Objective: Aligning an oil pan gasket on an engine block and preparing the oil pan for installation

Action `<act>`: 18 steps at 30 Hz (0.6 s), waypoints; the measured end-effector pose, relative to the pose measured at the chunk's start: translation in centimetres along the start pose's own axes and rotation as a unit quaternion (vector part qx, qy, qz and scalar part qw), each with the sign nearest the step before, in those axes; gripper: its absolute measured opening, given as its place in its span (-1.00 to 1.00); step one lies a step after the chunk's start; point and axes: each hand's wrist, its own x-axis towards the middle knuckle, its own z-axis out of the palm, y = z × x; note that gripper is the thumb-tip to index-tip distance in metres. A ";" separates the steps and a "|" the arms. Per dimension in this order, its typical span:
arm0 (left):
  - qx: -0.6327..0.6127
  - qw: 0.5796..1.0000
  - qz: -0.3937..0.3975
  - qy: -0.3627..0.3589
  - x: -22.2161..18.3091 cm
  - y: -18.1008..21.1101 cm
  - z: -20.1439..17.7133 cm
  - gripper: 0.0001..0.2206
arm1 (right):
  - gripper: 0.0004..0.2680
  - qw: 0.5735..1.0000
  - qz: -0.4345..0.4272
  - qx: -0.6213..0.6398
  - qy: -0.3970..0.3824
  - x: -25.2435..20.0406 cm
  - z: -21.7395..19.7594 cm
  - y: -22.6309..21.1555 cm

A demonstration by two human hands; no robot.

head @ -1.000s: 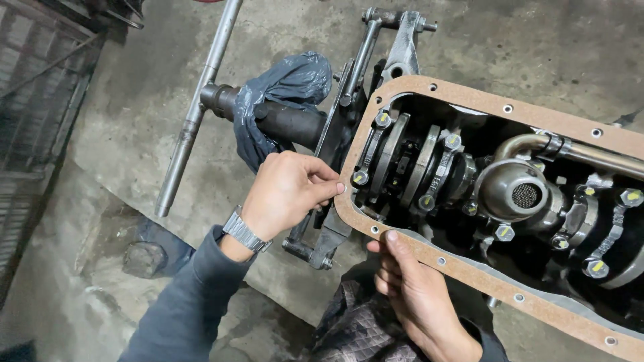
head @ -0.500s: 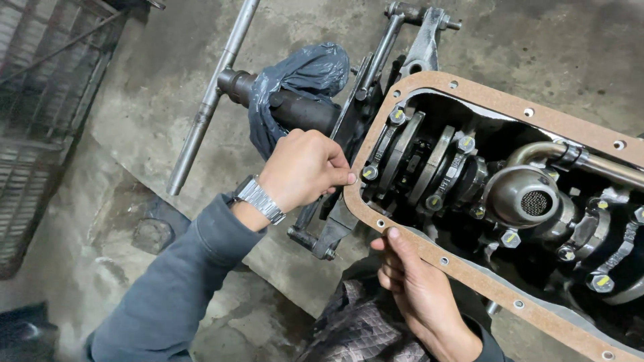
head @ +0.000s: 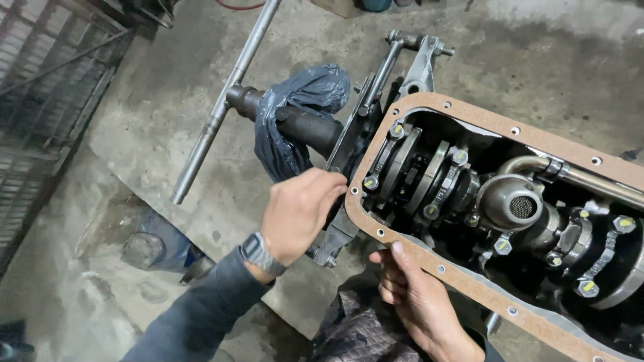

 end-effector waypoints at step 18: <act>0.060 0.956 0.281 -0.056 0.0 -2.8 -2.0 -0.78 | -0.54 0.343 -0.561 -0.739 0.143 0.8 3.9 -0.7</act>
